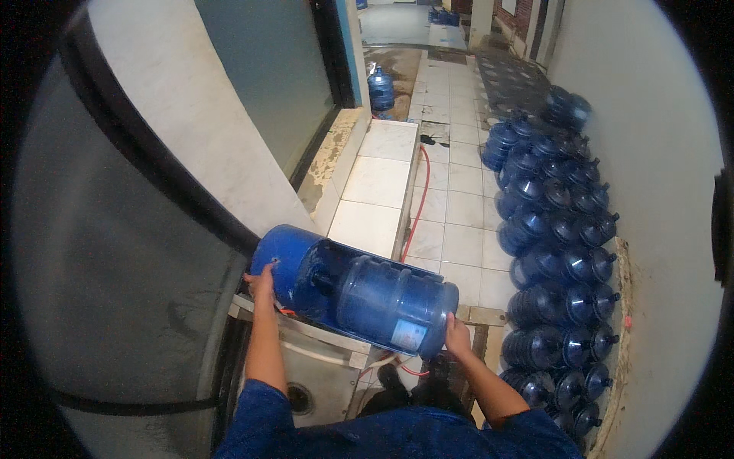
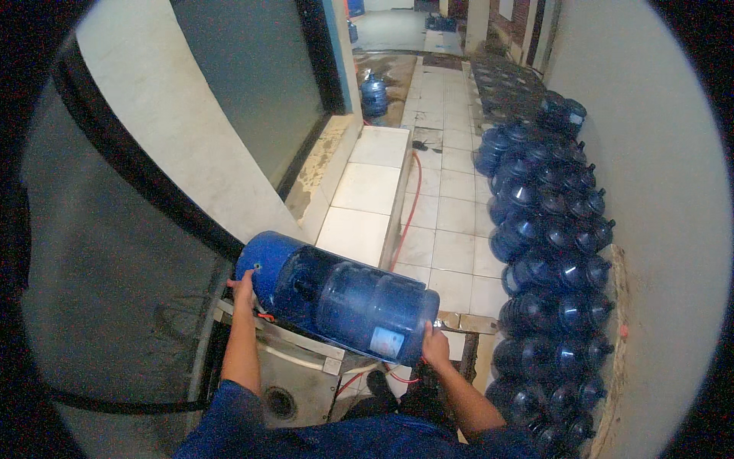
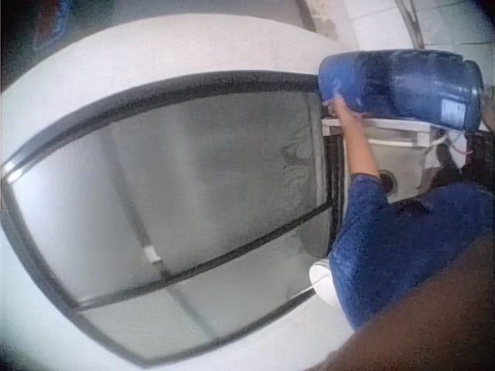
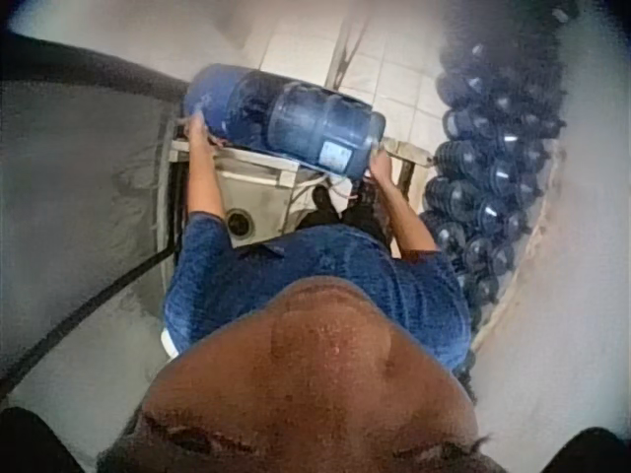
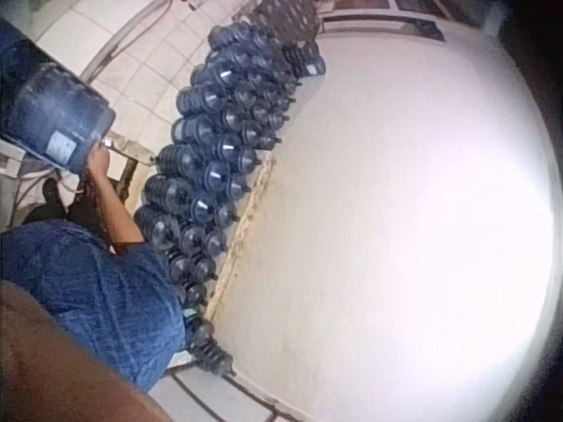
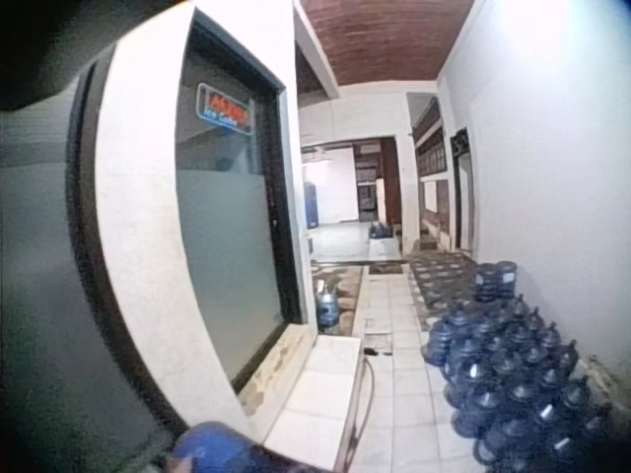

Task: The person scrubs the exterior of large blue water jugs using a long-handled brush and a white bucket of cleaning solution. They rotate the jugs to scrub different sides, rinse them under a tap, and place the cleaned jugs on a nearby rack.

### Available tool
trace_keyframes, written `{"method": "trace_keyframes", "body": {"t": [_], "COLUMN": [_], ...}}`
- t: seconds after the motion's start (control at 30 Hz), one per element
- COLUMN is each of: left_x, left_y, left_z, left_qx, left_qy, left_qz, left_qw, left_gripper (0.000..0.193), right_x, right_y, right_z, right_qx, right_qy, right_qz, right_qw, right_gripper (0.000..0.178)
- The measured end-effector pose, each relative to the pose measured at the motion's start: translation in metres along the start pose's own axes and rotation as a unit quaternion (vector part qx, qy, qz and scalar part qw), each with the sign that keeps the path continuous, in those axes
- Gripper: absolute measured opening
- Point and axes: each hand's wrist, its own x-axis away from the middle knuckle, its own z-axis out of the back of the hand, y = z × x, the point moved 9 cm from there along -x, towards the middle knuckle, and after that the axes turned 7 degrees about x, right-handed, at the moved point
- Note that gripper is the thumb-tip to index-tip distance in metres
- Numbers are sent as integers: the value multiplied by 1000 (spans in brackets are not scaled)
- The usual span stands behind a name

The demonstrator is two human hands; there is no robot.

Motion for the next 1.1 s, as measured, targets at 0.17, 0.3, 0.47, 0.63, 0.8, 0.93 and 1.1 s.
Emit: {"method": "trace_keyframes", "body": {"t": [0.17,0.3,0.47,0.63,0.8,0.93,1.1], "left_x": [24,143,158,180,232,303,476], "left_y": [48,119,26,16,13,-24,-75], "left_z": [-8,-105,-224,-232,-226,-262,-312], "left_qx": [4,1,-261,-430,-440,-419,-398], "left_qy": [44,-232,-357,-266,-169,-210,-323], "left_qz": [-83,-334,-224,-203,-188,-258,-285], "left_qw": [996,913,869,839,862,845,810], "left_gripper": [97,68,98,115,101,90,87], "right_x": [-32,-41,-18,41,41,37,67], "right_y": [7,52,115,119,115,183,354], "right_z": [-4,-22,-86,-155,-140,-80,66], "right_qx": [25,-127,-368,-538,-678,-718,-648], "right_qy": [-33,-76,-121,-240,-234,-208,-77], "right_qz": [3,-85,-304,-419,-345,-255,-176], "right_qw": [999,985,870,691,605,613,737], "right_gripper": [83,78,69,72,53,51,44]}}
